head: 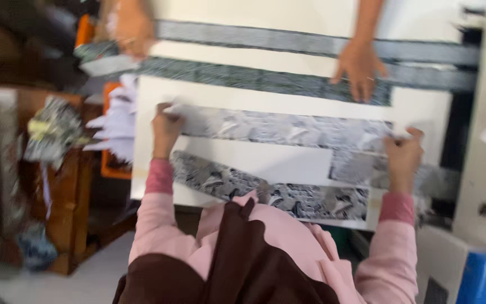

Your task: The person places patterned paper sheets onto a conveyor and inserts white paper sheets between them, repeating the sequence to assemble layered paper products. A coworker assists by feeding additional sheets into the machine.

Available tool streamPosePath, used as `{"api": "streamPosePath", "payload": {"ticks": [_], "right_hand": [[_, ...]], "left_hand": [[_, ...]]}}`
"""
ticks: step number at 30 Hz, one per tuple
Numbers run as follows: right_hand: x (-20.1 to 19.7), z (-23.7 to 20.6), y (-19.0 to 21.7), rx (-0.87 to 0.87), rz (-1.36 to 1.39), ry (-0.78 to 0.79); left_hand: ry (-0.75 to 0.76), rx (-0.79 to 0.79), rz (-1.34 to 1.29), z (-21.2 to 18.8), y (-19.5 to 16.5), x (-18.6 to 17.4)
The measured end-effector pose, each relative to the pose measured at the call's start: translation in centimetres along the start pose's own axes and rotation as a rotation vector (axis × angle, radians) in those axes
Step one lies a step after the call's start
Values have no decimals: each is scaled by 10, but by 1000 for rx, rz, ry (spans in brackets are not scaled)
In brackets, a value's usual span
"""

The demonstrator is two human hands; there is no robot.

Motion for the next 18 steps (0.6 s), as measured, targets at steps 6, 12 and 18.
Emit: {"api": "streamPosePath", "payload": {"ticks": [6,12,18], "right_hand": [[11,1,11,28,-125,-31],[18,-2,18,36,-141,-38],[16,-2,25,73,-187,-52]], "left_hand": [[45,-125,-58,12,-5,-13],[51,-112,-86,12,-15,-25],[-6,-92,17,8,-37,-34]]}}
Point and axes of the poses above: each hand's wrist, its own z-axis towards the middle knuckle, its own x-axis out of the palm, y = z × x, the point moved 6 cm from there along z, towards the middle knuckle, and after that the axes turned 9 degrees about z, right-handed, at the moved point
